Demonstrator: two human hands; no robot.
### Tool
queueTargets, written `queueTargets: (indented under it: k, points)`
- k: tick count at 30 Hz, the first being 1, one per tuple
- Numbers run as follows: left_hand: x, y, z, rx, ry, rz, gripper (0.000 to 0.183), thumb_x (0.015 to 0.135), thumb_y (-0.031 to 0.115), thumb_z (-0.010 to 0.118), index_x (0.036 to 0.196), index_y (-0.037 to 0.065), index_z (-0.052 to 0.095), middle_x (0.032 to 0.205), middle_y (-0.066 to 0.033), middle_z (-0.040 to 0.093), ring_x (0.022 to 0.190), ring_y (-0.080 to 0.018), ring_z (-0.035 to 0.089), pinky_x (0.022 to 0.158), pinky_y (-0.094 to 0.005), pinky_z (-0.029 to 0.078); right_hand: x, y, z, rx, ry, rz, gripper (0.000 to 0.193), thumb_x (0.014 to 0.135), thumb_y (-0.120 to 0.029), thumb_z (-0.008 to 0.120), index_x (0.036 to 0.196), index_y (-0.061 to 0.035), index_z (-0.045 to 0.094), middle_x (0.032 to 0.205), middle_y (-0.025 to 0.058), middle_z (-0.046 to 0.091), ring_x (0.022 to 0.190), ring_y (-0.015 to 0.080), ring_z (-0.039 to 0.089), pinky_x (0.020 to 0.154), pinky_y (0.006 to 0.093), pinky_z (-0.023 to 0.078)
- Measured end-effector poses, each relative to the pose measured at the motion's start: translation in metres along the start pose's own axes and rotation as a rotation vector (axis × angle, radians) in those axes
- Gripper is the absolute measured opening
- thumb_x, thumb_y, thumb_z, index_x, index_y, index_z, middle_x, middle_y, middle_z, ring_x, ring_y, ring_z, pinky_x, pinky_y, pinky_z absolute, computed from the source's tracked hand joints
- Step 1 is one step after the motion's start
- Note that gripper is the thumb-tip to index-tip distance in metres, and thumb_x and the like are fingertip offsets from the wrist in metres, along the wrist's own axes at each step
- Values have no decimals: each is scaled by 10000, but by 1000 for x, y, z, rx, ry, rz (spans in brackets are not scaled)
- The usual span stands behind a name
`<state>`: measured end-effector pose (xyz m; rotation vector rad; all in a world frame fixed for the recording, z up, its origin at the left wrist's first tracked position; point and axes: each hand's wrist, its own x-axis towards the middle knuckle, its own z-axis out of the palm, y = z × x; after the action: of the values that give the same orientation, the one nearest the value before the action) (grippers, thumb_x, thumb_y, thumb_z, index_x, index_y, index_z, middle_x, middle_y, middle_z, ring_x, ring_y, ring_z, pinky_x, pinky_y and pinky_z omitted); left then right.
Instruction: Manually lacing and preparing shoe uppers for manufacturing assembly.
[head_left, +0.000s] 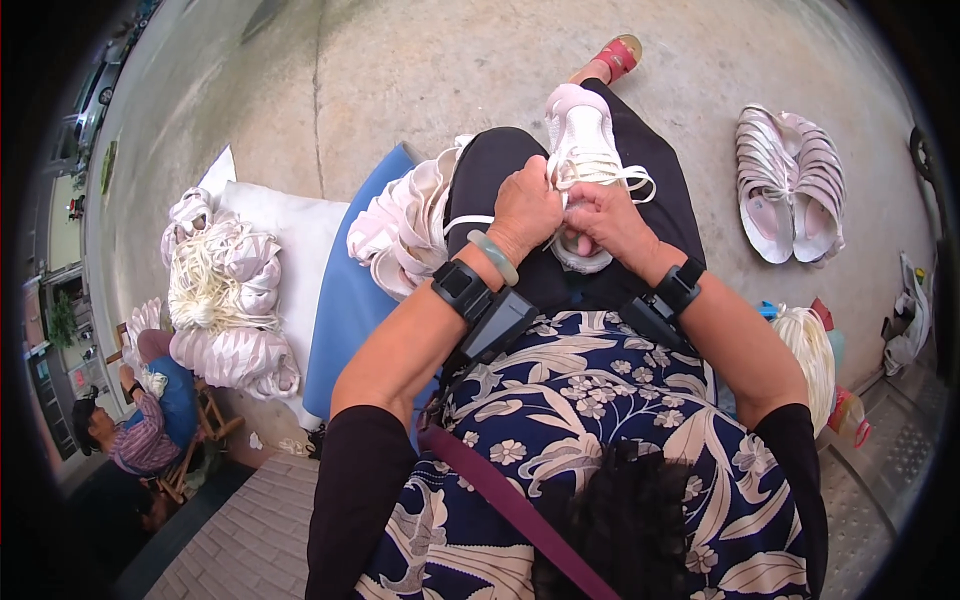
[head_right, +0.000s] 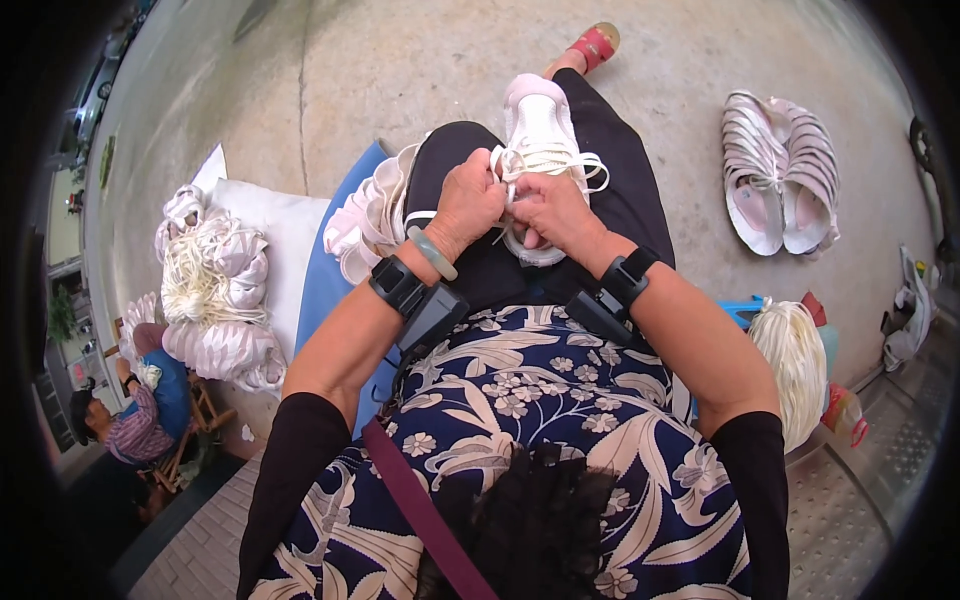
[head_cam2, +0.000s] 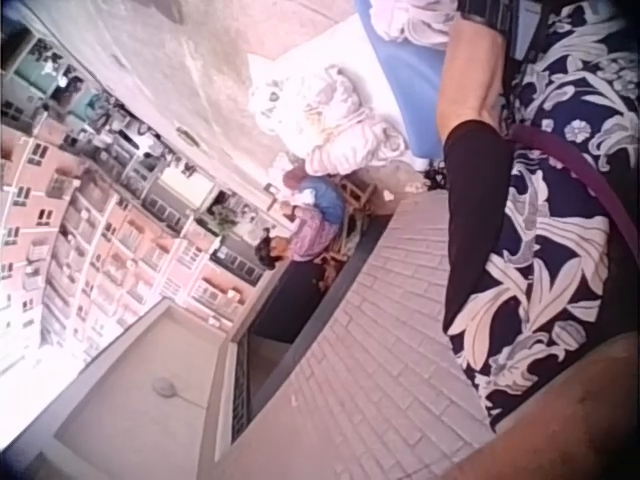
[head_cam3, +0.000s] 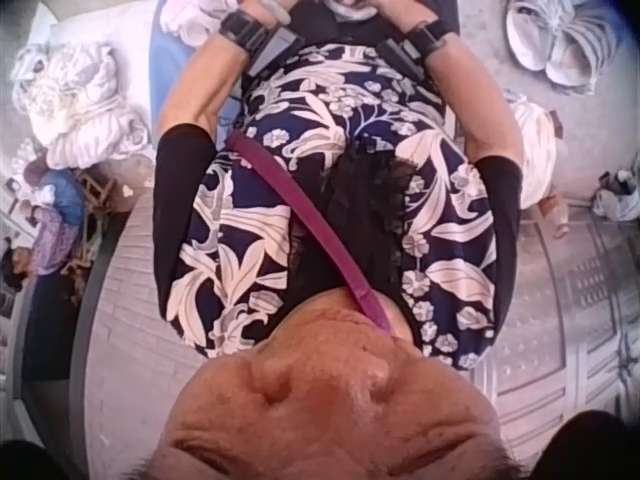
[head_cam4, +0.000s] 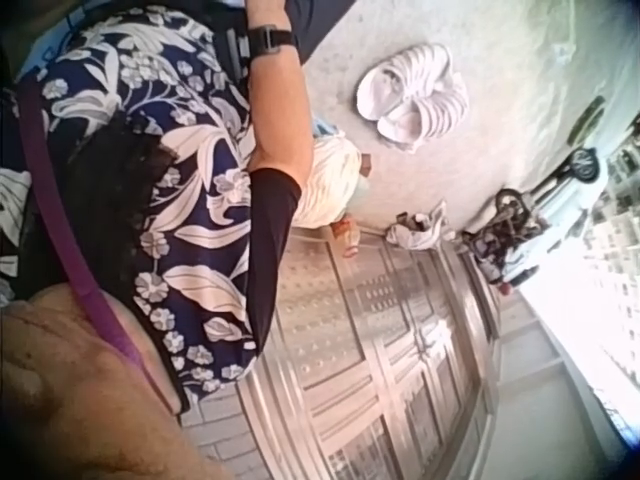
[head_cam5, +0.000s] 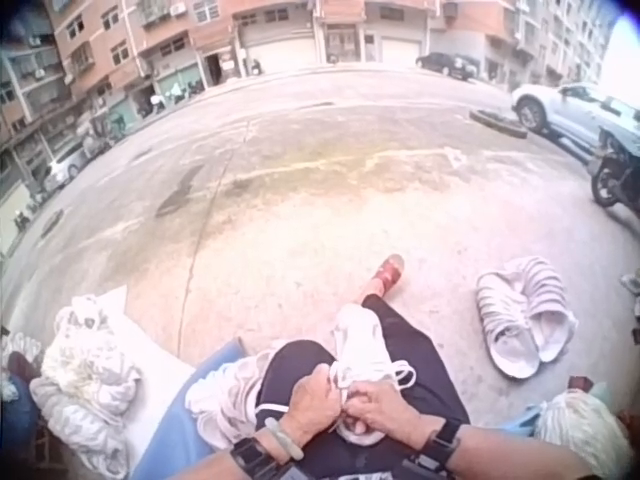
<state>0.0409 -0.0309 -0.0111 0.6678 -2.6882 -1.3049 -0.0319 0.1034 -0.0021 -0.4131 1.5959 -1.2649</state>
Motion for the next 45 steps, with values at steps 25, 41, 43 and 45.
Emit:
queueTargets:
  k: [25,41,43,45]
  points:
    - [-21,17,-12,-638,131,-324,92,873,92,446,823,29,489,594,-63,555,388,-93,494,336,-211,389,-46,-16,-27,-979,85,-136,237,825,-163,444,763,22,579,766,252,593,767,415,577,689,462,459]
    - [-17,-57,-99,-500,283,-399,83,820,44,518,892,12,546,639,-50,578,466,-92,538,402,-202,419,-57,6,-81,64,219,114,118,883,-145,512,860,-30,528,592,25,540,383,44,432,415,194,439]
    - [-16,-82,-106,-471,397,-436,53,814,39,521,832,19,566,613,-41,568,450,-88,527,404,-204,419,-57,17,-92,206,230,113,111,873,-134,509,851,-27,533,590,28,540,378,47,428,414,199,445]
    - [-15,-111,-103,-240,463,-381,51,796,30,532,777,32,579,614,-26,567,468,-86,532,404,-198,413,-54,20,-91,342,236,127,105,862,-122,507,842,-24,538,589,31,541,372,51,424,413,203,451]
